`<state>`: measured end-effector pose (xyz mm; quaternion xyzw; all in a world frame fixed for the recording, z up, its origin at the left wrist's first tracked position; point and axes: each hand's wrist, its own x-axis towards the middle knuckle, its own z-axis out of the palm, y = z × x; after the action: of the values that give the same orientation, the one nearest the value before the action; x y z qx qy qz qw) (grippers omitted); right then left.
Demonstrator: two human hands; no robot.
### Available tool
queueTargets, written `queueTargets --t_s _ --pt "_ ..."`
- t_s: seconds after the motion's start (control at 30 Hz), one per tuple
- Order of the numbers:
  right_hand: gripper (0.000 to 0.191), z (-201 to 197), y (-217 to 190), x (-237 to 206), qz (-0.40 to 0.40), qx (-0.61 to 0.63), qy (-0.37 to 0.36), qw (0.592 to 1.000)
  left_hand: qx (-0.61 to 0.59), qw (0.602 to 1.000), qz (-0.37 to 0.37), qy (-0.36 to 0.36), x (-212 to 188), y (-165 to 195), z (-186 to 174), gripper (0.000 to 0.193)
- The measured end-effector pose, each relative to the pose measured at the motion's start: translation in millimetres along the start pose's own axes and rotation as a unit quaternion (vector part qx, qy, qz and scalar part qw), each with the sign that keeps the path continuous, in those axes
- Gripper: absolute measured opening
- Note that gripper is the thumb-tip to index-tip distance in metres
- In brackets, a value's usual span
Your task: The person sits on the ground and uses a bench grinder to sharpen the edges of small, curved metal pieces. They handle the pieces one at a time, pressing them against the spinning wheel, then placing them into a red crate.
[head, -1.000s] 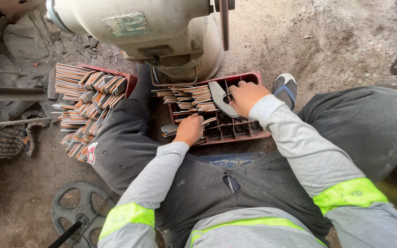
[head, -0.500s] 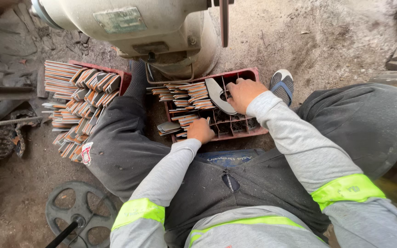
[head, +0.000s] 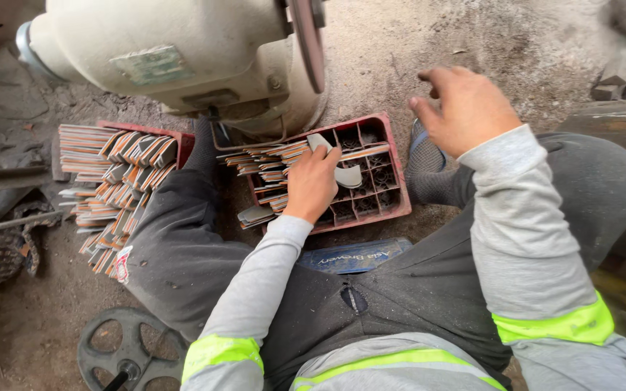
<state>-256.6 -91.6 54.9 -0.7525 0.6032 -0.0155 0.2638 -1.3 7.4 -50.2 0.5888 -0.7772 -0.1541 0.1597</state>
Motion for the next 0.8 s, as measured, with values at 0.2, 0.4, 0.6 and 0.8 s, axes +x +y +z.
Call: queueTargets --t_s 0.2,0.4,0.6,0.8 --pt "0.058 45.8 -6.5 19.4 -0.048 -0.082 -0.173 0.980 -0.041 0.996 0.081 -0.023 35.6 11.5 19.9 0.028" --pt "0.022 104.1 -21.4 39.3 0.055 -0.018 -0.133 0.989 -0.120 0.991 -0.054 0.027 43.2 7.6 8.7 0.065" --pt "0.025 108.5 -17.2 60.0 0.139 0.061 0.012 0.988 -0.098 0.976 -0.111 -0.159 24.8 -1.9 -25.7 0.072" --pt "0.034 131.7 -32.0 72.9 0.207 0.028 -0.010 0.978 -0.142 0.977 -0.105 -0.116 -10.4 -5.4 -77.3 0.056"
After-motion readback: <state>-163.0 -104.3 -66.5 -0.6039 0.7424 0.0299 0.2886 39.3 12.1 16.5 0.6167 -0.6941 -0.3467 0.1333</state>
